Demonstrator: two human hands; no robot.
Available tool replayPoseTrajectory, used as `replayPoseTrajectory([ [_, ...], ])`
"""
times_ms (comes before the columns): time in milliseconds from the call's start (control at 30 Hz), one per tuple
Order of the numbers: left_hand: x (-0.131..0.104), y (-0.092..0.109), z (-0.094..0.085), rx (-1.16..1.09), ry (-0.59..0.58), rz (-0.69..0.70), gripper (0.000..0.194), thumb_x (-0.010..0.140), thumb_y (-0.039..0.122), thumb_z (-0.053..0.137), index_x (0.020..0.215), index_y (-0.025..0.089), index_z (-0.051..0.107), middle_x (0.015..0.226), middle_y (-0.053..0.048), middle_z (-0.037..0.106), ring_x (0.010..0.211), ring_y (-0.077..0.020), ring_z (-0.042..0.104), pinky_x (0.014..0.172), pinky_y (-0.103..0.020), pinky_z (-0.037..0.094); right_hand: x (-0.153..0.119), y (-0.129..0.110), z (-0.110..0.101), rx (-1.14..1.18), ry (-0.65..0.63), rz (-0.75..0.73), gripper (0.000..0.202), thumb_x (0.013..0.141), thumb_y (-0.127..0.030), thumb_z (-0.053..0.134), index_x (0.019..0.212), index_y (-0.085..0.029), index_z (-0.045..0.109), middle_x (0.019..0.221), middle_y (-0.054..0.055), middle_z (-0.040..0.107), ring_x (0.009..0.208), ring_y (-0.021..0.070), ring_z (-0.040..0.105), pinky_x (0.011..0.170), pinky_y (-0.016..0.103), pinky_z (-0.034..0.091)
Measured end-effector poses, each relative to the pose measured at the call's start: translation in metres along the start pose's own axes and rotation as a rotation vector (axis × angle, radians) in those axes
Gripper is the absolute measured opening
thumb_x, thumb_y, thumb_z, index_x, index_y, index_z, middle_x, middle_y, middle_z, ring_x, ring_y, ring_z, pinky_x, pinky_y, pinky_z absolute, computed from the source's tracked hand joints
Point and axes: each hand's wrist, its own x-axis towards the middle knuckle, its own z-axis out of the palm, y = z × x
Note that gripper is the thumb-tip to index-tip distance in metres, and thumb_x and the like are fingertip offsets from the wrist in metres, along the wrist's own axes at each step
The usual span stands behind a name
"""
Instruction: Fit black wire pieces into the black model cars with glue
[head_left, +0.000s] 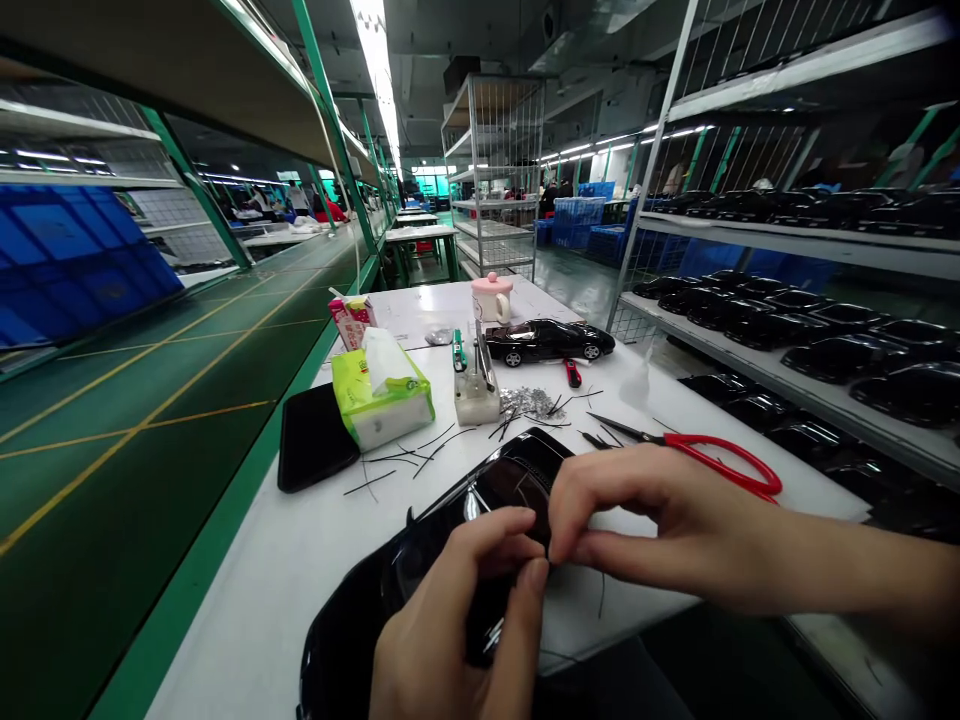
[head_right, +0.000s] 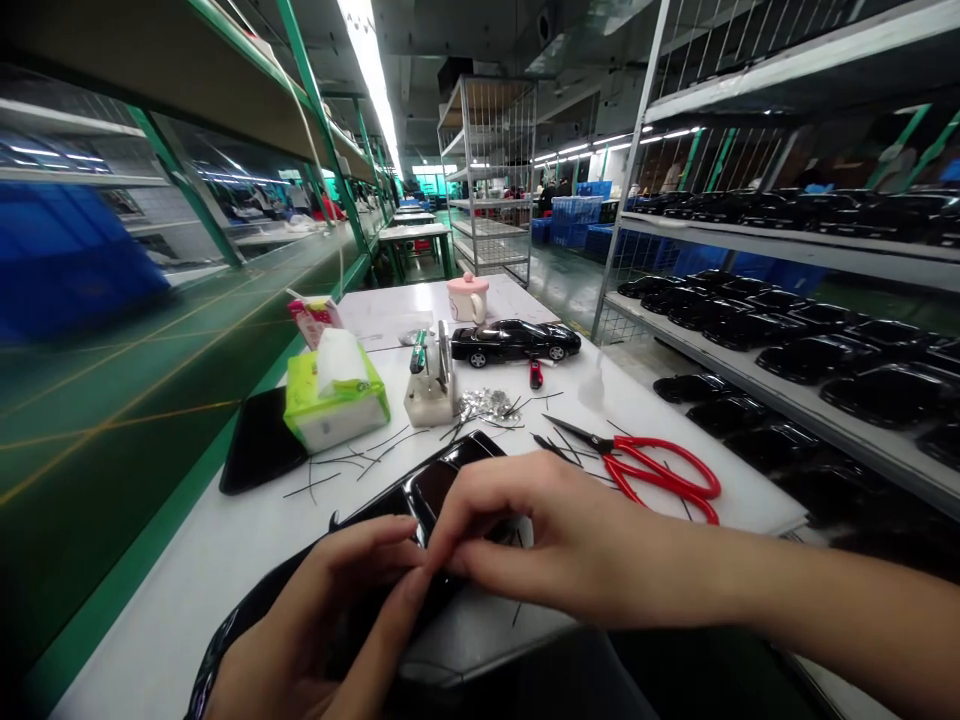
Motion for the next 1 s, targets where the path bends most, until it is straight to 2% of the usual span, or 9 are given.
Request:
replayPoseTrajectory([
  [133,0.004,0.003,0.001,-0.055,-0.033,-0.045,0.035,0.09,0.014,0.067,0.114,0.039,0.062,0.092,0.015,0.078,0.08,-0.0052,0.077,0.076,-0.005,0.058,-0.002,0.004,0.008,0.027,0.022,0.015,0.012,0.093,-0.01,0.064,0.092,-0.019,0.072,0.091,-0.001,0.076,0.085,0.0096,0.069,0.078,0.017,0.051],
  [267,0.002,0.006,-0.001,-0.072,-0.046,-0.056,0.035,0.09,0.011,0.067,0.112,0.039,0.062,0.095,0.017,0.077,0.084,-0.002,0.076,0.08,-0.002,0.055,-0.002,0.007,0.013,0.018,0.046,0.044,0.004,0.094,-0.016,0.066,0.093,-0.02,0.067,0.09,-0.002,0.073,0.083,0.0081,0.067,0.076,0.014,0.051],
  [400,0.002,0.008,-0.002,-0.075,-0.071,-0.024,0.034,0.089,0.008,0.066,0.107,0.037,0.062,0.093,0.018,0.076,0.082,-0.0003,0.075,0.08,0.0,0.052,-0.003,0.007,0.017,-0.057,0.077,0.038,0.007,0.095,-0.016,0.063,0.089,-0.019,0.062,0.085,-0.002,0.068,0.077,0.0077,0.063,0.071,0.014,0.049],
  [567,0.004,0.008,-0.001,-0.073,-0.063,-0.014,0.031,0.088,0.007,0.065,0.101,0.034,0.062,0.089,0.017,0.075,0.08,-0.0007,0.075,0.076,0.0,0.051,-0.007,0.008,0.019,-0.095,0.104,0.004,0.007,0.094,-0.015,0.063,0.089,-0.019,0.06,0.084,-0.002,0.068,0.075,0.008,0.063,0.069,0.015,0.049],
  [733,0.001,0.011,0.0,-0.141,-0.034,-0.102,0.025,0.089,0.009,0.064,0.096,0.032,0.06,0.085,0.015,0.074,0.077,-0.0033,0.075,0.071,-0.003,0.054,-0.007,0.008,0.021,-0.098,0.122,0.016,0.007,0.094,-0.019,0.066,0.088,-0.019,0.062,0.082,-0.002,0.069,0.073,0.008,0.064,0.067,0.014,0.049],
  [900,0.0,0.01,0.003,-0.235,0.011,-0.182,0.021,0.089,0.011,0.065,0.094,0.031,0.06,0.083,0.012,0.074,0.077,-0.0041,0.074,0.072,-0.005,0.055,-0.007,0.006,0.028,-0.275,0.187,-0.136,0.007,0.093,-0.01,0.061,0.089,-0.016,0.062,0.082,0.001,0.068,0.073,0.009,0.062,0.066,0.016,0.049],
  [1000,0.001,0.008,0.003,-0.291,-0.001,-0.241,0.018,0.088,0.014,0.067,0.093,0.031,0.062,0.084,0.011,0.075,0.081,-0.0061,0.076,0.075,-0.007,0.056,-0.009,0.004,0.028,-0.362,0.162,-0.22,0.01,0.093,-0.007,0.055,0.093,-0.015,0.061,0.083,0.003,0.066,0.077,0.0107,0.06,0.069,0.018,0.049],
])
